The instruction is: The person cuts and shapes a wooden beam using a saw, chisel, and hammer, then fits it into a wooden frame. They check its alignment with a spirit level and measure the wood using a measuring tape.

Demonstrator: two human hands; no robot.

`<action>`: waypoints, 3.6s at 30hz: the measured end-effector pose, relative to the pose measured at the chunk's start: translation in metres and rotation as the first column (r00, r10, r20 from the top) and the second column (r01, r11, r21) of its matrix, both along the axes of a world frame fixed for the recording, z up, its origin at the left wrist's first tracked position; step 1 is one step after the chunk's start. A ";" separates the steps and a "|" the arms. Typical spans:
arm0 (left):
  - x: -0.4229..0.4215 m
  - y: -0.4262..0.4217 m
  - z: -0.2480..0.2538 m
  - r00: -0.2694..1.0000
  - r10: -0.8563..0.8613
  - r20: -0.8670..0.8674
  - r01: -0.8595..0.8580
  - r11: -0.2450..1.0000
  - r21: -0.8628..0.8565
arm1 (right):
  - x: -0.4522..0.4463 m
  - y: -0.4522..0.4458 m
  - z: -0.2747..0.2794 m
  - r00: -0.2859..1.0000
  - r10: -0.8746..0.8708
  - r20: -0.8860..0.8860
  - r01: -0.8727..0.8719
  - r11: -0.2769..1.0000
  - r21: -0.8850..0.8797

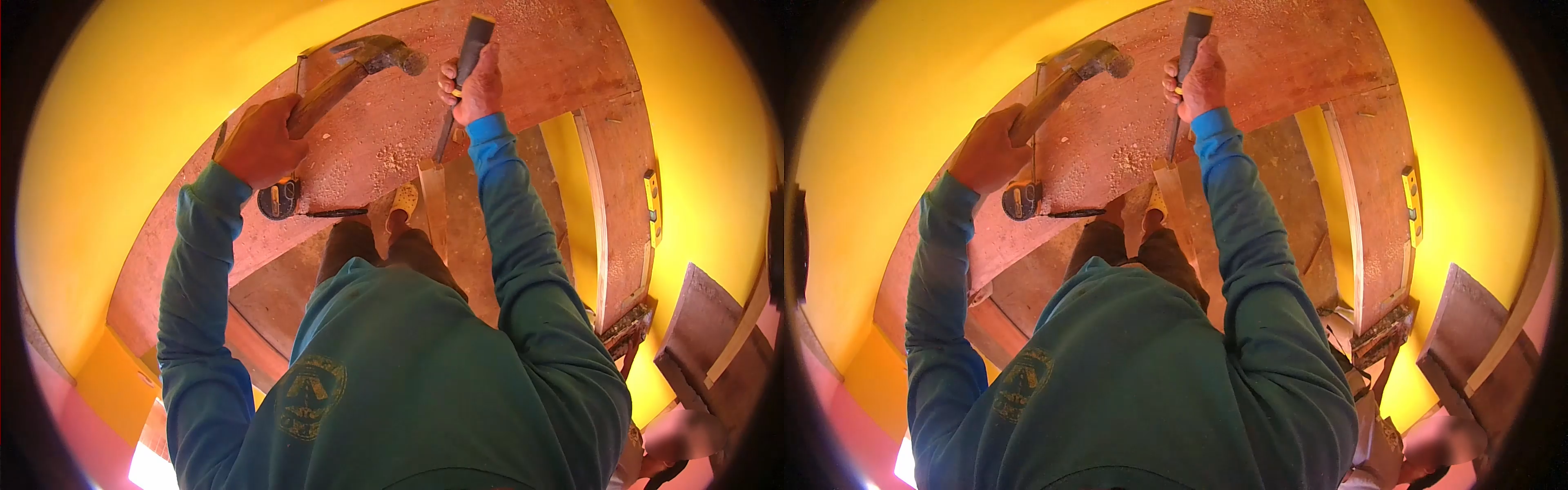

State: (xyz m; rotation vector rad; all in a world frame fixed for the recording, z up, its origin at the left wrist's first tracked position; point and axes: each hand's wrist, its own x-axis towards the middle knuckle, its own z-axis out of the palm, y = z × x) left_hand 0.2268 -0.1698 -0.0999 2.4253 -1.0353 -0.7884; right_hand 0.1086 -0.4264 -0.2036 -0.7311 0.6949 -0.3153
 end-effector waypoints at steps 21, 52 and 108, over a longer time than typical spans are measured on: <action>-0.142 0.090 -0.012 0.745 0.486 -0.457 -0.485 0.865 0.128 | -0.182 0.008 -0.001 0.965 -0.166 -0.201 0.019 0.812 -0.583; -0.247 0.261 -0.045 0.832 0.397 -0.388 -0.360 0.918 0.167 | -0.183 0.095 0.007 0.908 -0.189 0.375 0.401 0.657 -0.639; -0.293 0.084 0.038 0.941 -0.288 0.180 0.328 0.907 -0.264 | -0.204 0.125 -0.004 0.827 0.171 0.536 0.404 0.482 -0.778</action>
